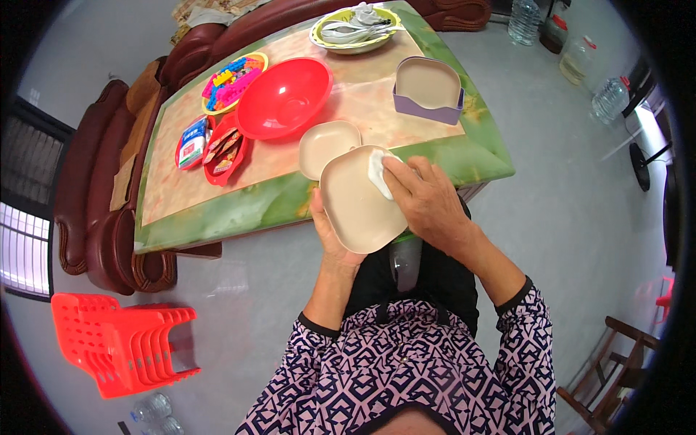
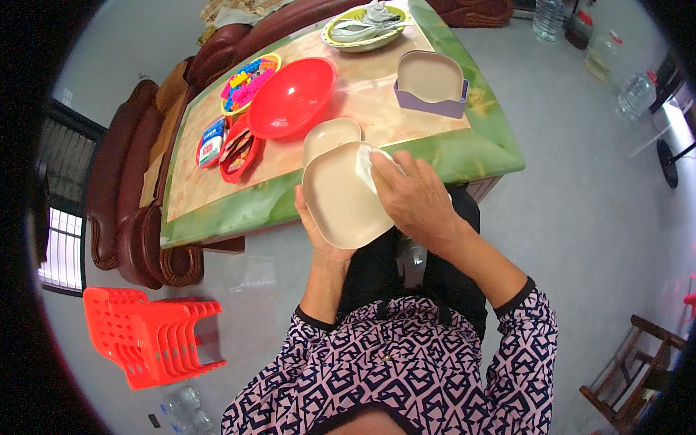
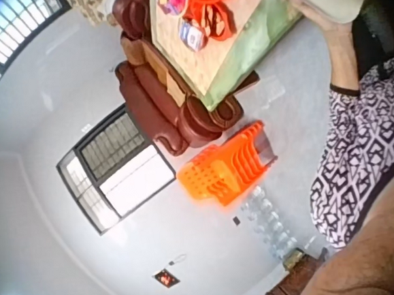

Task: The person wipes the interior and exterior surfaces of several plastic containers and lids using a white cloth. The person handles a purple container, a beige container, and a purple lid, wiping them individually and placing them back on the table.

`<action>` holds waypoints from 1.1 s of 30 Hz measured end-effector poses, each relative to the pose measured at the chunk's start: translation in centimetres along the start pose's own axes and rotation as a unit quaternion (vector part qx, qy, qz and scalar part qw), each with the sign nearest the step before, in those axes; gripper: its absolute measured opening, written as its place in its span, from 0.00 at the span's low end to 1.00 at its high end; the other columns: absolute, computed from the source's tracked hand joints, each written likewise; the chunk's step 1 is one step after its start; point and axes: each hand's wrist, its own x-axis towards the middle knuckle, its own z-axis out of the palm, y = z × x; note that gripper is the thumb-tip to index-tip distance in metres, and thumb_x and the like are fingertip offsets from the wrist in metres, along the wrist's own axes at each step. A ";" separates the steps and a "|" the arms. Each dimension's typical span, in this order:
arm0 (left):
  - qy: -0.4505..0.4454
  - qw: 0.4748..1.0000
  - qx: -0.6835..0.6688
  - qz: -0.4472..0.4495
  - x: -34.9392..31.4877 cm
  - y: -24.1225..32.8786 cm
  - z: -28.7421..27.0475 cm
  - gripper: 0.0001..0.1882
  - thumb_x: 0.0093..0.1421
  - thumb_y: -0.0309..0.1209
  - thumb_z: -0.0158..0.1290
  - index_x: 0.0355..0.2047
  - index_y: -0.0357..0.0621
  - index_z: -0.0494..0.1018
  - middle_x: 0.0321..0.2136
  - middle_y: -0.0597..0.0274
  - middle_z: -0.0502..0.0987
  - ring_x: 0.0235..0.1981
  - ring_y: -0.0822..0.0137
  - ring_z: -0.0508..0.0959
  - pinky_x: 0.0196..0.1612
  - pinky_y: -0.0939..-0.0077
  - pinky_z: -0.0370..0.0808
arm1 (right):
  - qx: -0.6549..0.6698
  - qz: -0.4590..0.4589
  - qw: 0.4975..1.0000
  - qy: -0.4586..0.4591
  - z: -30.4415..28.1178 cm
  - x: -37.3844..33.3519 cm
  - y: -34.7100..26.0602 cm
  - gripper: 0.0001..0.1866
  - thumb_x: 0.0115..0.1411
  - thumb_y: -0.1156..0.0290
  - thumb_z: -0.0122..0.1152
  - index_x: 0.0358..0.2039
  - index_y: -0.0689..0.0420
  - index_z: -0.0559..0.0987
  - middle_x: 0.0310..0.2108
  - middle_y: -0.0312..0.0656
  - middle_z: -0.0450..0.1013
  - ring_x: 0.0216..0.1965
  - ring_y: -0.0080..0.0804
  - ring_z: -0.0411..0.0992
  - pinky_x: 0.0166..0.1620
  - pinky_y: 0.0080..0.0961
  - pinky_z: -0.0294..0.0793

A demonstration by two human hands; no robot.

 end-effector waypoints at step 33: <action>0.028 0.999 -0.023 -0.008 -0.1 -1.2 -0.1 0.41 0.58 0.65 0.38 0.61 0.48 0.57 0.59 0.56 0.63 0.58 0.55 0.64 0.61 0.54 0.61 | -0.045 0.118 0.990 0.057 4.1 1.1 -4.0 0.18 0.48 0.72 0.54 0.40 0.69 0.74 0.49 0.51 0.67 0.41 0.41 0.68 0.42 0.32 0.72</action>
